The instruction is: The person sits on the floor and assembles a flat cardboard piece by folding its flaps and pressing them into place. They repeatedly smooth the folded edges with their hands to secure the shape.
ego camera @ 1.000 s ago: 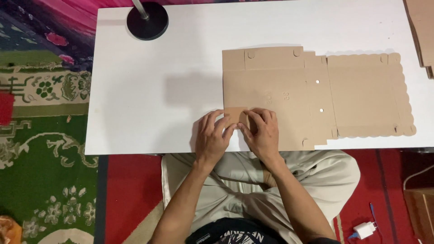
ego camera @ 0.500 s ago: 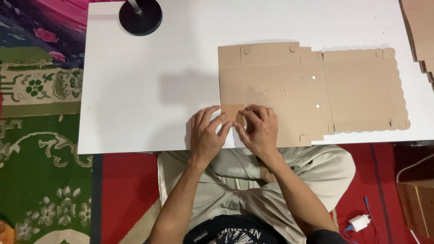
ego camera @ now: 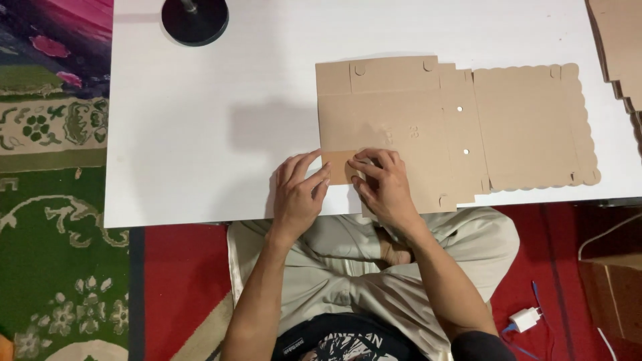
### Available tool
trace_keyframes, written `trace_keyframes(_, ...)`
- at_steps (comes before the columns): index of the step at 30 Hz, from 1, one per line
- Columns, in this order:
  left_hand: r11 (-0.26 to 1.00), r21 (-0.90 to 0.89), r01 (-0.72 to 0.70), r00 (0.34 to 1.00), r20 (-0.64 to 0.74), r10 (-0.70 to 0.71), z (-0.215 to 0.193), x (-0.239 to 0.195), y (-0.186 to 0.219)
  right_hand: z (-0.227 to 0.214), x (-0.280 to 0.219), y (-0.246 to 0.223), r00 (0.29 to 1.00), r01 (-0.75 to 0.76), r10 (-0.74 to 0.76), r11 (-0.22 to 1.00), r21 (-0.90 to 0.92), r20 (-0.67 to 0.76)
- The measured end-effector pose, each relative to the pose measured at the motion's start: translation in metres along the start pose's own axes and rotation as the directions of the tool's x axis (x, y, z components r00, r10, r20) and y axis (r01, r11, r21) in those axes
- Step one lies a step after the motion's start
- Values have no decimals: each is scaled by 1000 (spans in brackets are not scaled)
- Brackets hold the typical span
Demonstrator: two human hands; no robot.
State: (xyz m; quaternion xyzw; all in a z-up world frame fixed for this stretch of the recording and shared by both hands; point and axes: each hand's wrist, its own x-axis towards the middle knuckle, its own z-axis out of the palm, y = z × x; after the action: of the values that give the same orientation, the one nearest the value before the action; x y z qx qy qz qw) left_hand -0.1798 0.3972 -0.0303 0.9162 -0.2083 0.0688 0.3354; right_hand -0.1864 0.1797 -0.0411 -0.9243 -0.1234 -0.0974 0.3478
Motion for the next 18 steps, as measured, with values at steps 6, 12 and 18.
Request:
trace_keyframes(6, 1000, 5, -2, 1000, 15, 2, 1, -1, -3, 0, -2, -9, 999, -21, 18, 998, -57, -49)
trace_keyframes(12, 1000, 10, 13, 999, -34, -12, 6, 1, 0, 12, -3, -11, 994, -54, 40, 990, -133, -106)
trace_keyframes(18, 998, -43, 38, 999, 22, -37, 1, 2, -1, 7, -2, -9, 996, -75, 73, 996, -38, -59)
